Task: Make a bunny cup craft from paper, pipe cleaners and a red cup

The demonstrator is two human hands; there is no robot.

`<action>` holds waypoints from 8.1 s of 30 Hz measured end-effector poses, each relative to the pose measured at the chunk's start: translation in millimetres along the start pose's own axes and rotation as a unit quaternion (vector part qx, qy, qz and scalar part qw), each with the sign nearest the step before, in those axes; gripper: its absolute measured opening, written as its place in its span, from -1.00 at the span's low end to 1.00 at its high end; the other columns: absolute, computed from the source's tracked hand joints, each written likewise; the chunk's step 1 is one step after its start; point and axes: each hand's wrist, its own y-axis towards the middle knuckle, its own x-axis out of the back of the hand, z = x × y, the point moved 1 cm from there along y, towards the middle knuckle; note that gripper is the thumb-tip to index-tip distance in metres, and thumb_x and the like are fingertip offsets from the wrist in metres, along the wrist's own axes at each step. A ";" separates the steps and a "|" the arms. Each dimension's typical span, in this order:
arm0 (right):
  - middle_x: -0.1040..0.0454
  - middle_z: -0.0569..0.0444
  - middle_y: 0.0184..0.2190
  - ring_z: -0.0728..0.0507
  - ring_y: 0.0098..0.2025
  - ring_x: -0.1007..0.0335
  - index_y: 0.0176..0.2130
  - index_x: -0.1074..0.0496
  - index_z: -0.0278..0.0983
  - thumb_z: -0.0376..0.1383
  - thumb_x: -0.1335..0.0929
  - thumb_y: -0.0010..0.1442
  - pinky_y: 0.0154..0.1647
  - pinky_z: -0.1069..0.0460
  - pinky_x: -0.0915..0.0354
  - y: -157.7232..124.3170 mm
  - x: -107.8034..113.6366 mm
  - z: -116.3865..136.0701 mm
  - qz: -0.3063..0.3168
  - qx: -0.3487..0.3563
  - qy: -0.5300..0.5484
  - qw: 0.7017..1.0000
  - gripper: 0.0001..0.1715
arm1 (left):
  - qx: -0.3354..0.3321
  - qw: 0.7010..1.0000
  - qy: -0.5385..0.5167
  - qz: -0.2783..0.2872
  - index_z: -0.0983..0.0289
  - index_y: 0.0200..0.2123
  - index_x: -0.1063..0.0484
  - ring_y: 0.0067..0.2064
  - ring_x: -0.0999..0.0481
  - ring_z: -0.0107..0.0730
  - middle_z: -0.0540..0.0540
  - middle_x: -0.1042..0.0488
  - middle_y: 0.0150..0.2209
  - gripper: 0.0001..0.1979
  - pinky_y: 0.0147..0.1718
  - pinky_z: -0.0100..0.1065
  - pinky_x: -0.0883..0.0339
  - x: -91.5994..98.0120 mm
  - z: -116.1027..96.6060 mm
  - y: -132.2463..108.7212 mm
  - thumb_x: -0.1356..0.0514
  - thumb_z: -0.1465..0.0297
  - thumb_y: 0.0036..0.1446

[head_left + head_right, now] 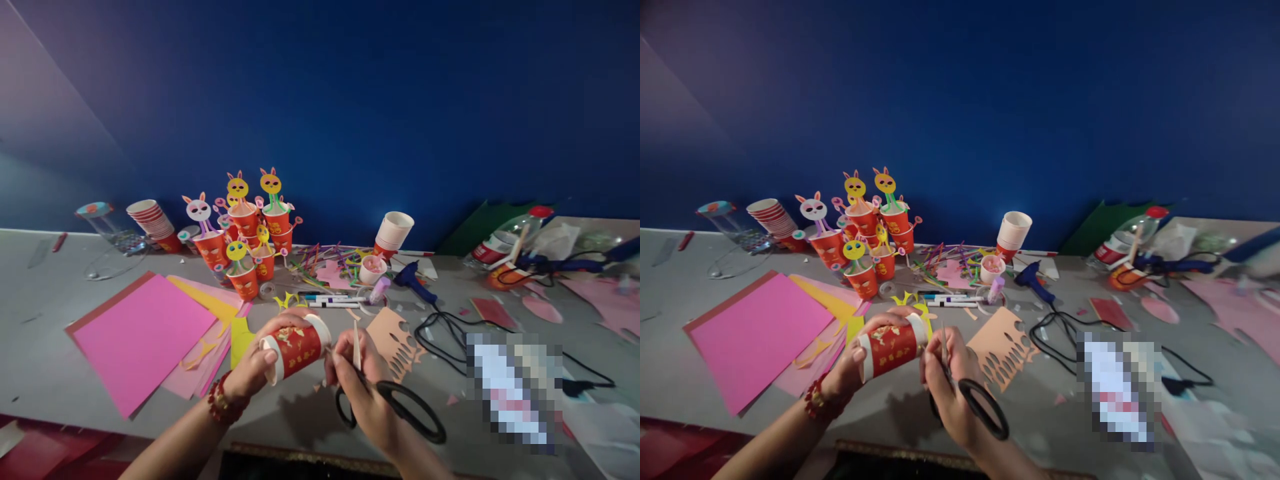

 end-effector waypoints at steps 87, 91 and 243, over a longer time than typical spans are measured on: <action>-0.25 0.27 -0.60 0.01 -0.63 -0.12 -0.32 -0.18 -0.16 -0.46 -0.23 0.14 -0.56 0.11 -0.02 12.3 15.4 25.9 0.156 0.193 -0.176 0.953 -0.82 | 0.158 0.985 -0.009 -0.074 0.32 -0.02 -0.39 -0.25 -0.52 -0.31 0.14 -0.55 -0.20 -0.41 -0.26 -0.38 -0.39 -1.5 10.0 1.6 -0.44 0.17 -0.06; -0.33 0.24 -0.54 0.01 -0.59 -0.18 -0.30 -0.16 -0.17 -0.49 -0.23 0.09 -0.54 0.11 -0.03 14.1 17.2 28.0 0.172 0.216 -0.209 0.938 -0.77 | 0.194 0.979 -0.013 -0.067 0.33 -0.08 -0.36 -0.29 -0.51 -0.35 0.10 -0.54 -0.26 -0.41 -0.30 -0.39 -0.37 -2.6 6.4 2.1 -0.46 0.17 -0.11; -0.58 0.09 -0.49 -0.01 -0.54 -0.34 -0.18 -0.31 -0.22 0.00 -0.35 0.32 -0.52 0.11 -0.21 4.8 39.6 10.7 0.103 -0.101 0.156 0.977 -0.66 | -0.089 0.957 0.277 -0.007 0.11 0.21 -0.31 0.22 -0.30 0.08 0.23 -0.35 0.14 -0.27 0.17 0.00 -0.25 3.2 -0.9 2.0 -0.37 0.01 0.00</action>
